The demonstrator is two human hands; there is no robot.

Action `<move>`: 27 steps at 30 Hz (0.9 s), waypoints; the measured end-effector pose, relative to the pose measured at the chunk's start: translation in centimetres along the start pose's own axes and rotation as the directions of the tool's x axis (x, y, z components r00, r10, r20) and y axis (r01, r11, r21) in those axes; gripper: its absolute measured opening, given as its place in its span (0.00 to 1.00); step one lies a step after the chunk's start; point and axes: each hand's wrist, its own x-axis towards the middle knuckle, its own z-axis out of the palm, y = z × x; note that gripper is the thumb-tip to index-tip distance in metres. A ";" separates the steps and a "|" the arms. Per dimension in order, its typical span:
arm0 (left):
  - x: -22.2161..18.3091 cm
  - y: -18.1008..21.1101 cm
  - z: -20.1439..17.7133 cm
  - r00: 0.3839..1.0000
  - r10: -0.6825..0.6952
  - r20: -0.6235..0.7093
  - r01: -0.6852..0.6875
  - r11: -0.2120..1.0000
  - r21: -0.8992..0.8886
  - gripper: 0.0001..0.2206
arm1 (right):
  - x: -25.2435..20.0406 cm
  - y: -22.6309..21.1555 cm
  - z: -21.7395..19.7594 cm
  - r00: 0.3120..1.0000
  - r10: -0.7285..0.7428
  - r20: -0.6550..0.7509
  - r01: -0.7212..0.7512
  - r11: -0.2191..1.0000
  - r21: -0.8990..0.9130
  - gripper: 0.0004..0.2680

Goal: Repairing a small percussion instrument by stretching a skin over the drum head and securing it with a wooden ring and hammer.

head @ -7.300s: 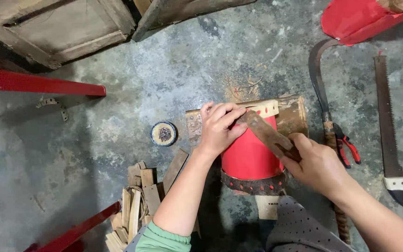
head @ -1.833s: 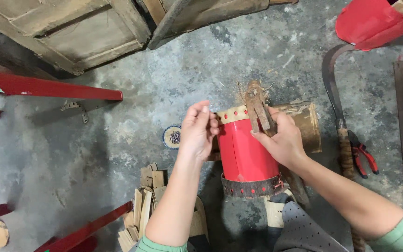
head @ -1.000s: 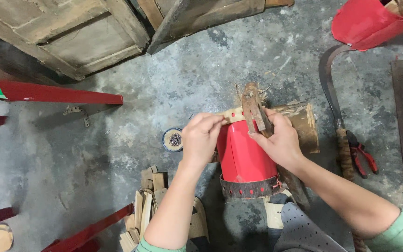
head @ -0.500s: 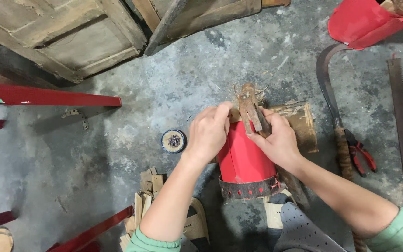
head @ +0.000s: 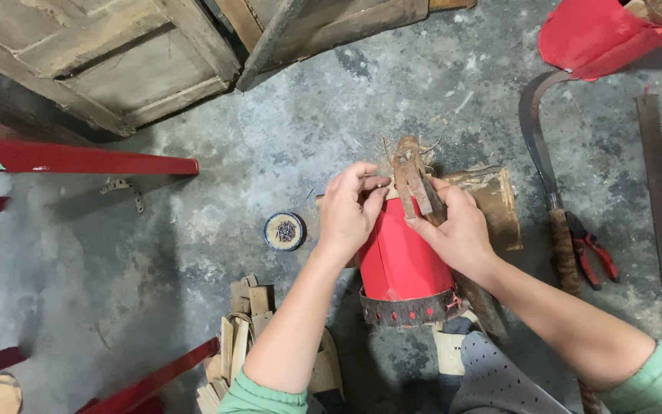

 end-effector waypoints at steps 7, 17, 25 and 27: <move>-0.9 -1.3 1.7 0.975 0.070 -0.211 -0.077 0.997 -0.022 0.06 | 0.0 -0.2 0.0 0.999 -0.037 -0.015 0.036 0.999 -0.019 0.19; -0.7 -2.1 2.8 0.940 0.112 -0.322 -0.154 0.982 -0.108 0.04 | -0.2 0.0 0.1 0.996 -0.084 -0.040 0.083 0.996 -0.021 0.19; -0.8 -2.2 2.9 0.925 0.126 -0.359 -0.176 0.978 -0.110 0.04 | -0.1 0.1 0.0 0.998 -0.051 -0.037 0.051 0.999 -0.009 0.19; -1.0 -1.9 2.9 0.920 0.120 -0.373 -0.173 0.979 -0.112 0.03 | -0.2 0.3 0.0 0.999 -0.037 -0.031 0.037 0.999 -0.007 0.19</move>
